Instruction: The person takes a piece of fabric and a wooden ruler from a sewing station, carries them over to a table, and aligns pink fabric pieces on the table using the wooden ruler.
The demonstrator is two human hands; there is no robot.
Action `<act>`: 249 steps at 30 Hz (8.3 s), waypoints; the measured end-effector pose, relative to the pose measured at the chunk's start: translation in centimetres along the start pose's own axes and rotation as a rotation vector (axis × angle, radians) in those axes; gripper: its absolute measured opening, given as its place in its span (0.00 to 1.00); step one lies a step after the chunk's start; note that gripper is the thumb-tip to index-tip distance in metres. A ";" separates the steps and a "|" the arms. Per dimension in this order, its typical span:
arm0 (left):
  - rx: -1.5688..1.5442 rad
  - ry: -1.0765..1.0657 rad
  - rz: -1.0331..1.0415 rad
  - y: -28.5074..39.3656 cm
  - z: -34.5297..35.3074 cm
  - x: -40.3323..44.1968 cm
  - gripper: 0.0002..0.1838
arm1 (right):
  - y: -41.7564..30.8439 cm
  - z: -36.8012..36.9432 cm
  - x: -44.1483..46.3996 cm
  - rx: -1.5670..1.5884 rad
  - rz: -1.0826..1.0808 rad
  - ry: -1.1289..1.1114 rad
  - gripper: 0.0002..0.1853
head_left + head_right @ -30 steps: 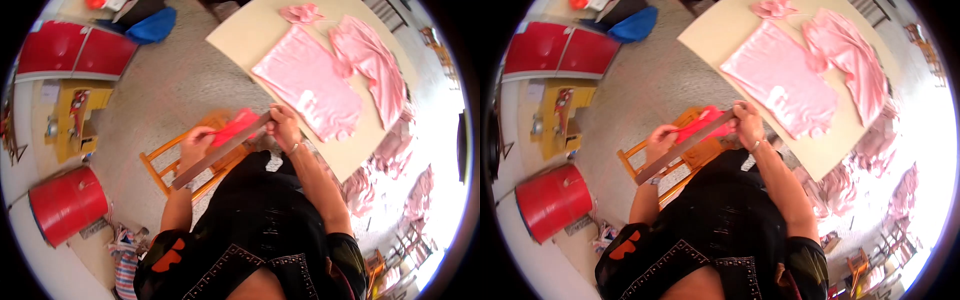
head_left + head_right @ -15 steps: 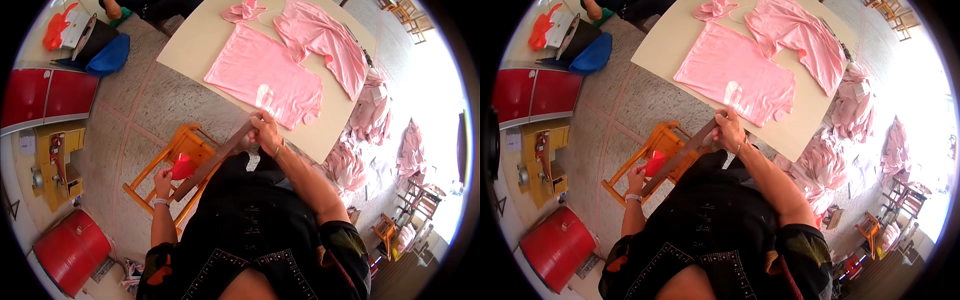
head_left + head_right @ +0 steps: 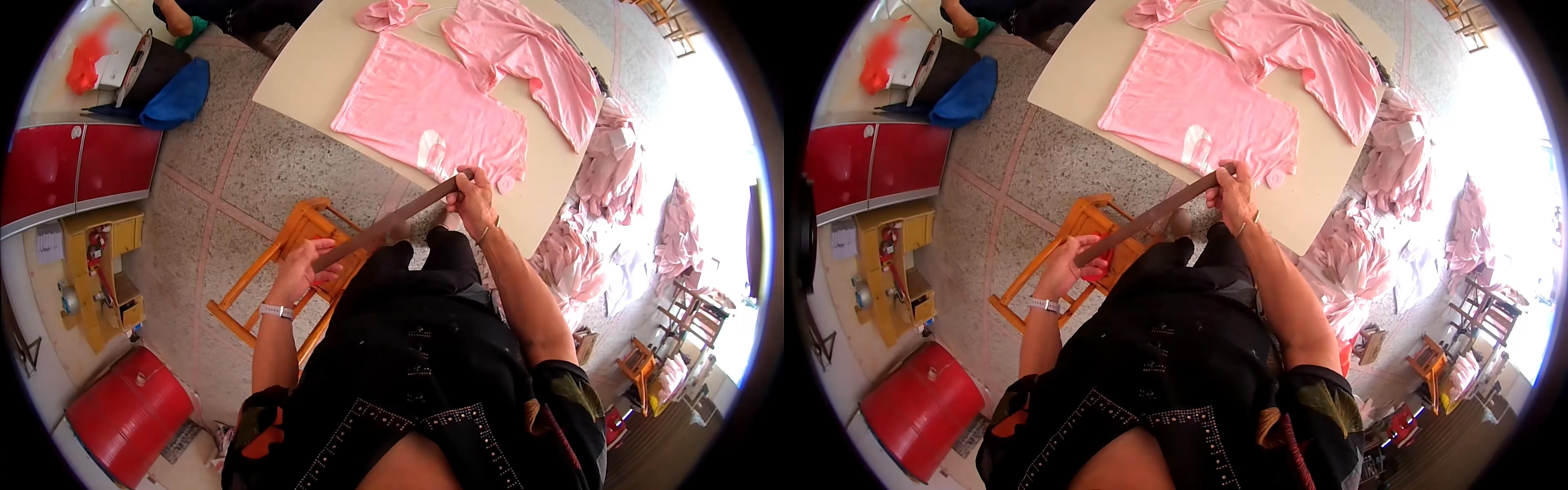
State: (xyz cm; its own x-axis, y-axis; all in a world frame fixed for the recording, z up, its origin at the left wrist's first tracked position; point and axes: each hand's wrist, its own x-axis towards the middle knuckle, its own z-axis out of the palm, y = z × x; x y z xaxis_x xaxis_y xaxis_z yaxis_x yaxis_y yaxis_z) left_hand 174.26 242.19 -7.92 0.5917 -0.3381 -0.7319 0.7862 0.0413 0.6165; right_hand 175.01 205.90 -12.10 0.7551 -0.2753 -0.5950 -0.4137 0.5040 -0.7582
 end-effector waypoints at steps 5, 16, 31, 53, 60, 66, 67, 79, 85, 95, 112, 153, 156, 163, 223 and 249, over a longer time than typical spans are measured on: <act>0.231 -0.160 -0.017 0.9 0.9 0.4 0.20 | 0.9 -1.0 -0.5 -0.016 0.033 0.022 0.16; 0.907 -0.358 0.182 0.9 7.9 3.8 0.11 | -1.9 -4.0 0.5 -0.059 -0.034 0.016 0.16; 0.658 -0.081 0.150 1.0 14.9 11.0 0.08 | -1.0 -12.8 2.5 -1.168 -0.341 0.182 0.23; 0.455 -0.375 -0.120 1.6 20.2 16.8 0.07 | -1.6 -13.3 -2.8 0.681 0.095 -0.276 0.07; 0.464 -0.620 -0.213 3.9 19.0 17.8 0.07 | 0.4 -5.7 -5.0 0.546 0.112 -0.097 0.11; 0.669 -0.622 -0.197 4.9 16.7 17.2 0.09 | 2.0 -1.1 -6.1 -0.015 0.306 0.077 0.10; 0.683 -0.622 -0.195 5.2 16.9 17.1 0.09 | 1.5 -0.1 -6.3 -0.110 0.327 0.086 0.10; 0.820 -0.277 0.244 8.1 10.4 20.6 0.07 | 5.0 -0.5 -5.6 -0.057 0.248 0.178 0.07; 0.908 0.167 0.549 12.8 -1.0 24.6 0.15 | 7.1 -1.4 -5.9 -0.091 0.274 0.225 0.05; 1.113 0.175 0.439 12.7 -2.1 24.9 0.16 | 4.7 -3.0 -4.5 0.032 0.057 0.310 0.10; 1.039 0.065 0.474 13.6 -1.2 25.0 0.13 | 2.9 -3.1 -0.6 -0.241 0.081 0.325 0.12; 1.333 -0.045 0.829 14.4 1.1 24.3 0.19 | 2.6 -3.7 -0.1 -0.317 0.044 0.298 0.06; 1.340 -0.058 0.821 14.6 1.2 23.8 0.21 | 2.4 -3.8 -0.1 -0.336 0.067 0.300 0.08; 1.304 -0.070 0.696 15.0 0.7 24.0 0.24 | 2.2 -3.8 0.0 -0.349 0.088 0.313 0.10; 1.198 0.208 1.014 23.9 9.5 37.0 0.07 | 1.7 -3.9 0.2 -0.255 0.172 0.290 0.10; 1.932 0.013 0.936 12.7 4.1 25.8 0.37 | 3.1 -3.9 0.9 -0.317 0.110 0.300 0.08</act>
State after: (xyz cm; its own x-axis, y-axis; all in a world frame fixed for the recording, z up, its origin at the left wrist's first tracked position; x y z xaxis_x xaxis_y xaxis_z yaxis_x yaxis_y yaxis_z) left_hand 198.74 230.18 -17.81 0.6048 -0.7885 -0.1116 -0.7750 -0.6150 0.1457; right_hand 172.46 204.03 -15.98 0.5367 -0.4827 -0.6920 -0.6537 0.2807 -0.7028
